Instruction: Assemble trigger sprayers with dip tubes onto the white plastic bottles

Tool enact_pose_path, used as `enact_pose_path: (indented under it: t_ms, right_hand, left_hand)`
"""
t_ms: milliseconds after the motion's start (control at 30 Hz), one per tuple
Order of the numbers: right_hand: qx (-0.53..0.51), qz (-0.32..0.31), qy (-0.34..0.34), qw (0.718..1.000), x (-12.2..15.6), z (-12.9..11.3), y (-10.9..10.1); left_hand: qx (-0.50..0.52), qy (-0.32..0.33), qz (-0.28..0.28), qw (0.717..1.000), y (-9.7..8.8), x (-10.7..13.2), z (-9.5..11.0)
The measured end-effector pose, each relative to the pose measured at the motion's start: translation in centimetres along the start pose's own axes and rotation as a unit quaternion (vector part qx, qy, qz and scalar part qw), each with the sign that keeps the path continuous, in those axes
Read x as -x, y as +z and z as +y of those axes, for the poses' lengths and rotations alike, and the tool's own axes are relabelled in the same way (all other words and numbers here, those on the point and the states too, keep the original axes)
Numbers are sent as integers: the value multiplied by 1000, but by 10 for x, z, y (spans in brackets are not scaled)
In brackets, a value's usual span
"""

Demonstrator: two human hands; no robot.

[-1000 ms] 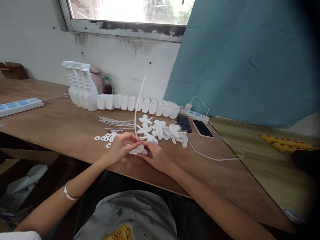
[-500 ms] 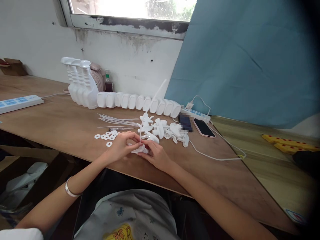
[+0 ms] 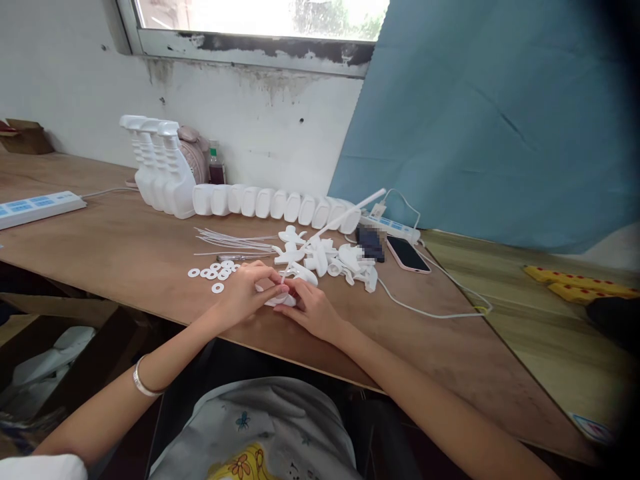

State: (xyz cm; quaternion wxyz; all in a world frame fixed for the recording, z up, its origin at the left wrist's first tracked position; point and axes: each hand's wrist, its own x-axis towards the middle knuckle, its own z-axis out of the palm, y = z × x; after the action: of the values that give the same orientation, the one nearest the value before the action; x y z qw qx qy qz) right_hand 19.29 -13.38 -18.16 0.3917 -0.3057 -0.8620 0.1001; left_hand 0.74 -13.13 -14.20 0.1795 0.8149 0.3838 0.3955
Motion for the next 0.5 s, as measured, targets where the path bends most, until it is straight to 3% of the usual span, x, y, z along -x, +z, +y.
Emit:
enact_pose_path:
  t_ms: [200, 500]
  right_hand:
    - [-3, -8, 16, 1000, 0, 1, 0]
    - [-4, -2, 33, 999, -1, -2, 0]
  left_hand:
    - [9, 35, 62, 997, 6, 0, -8]
    - [-5, 35, 62, 997, 9, -1, -14]
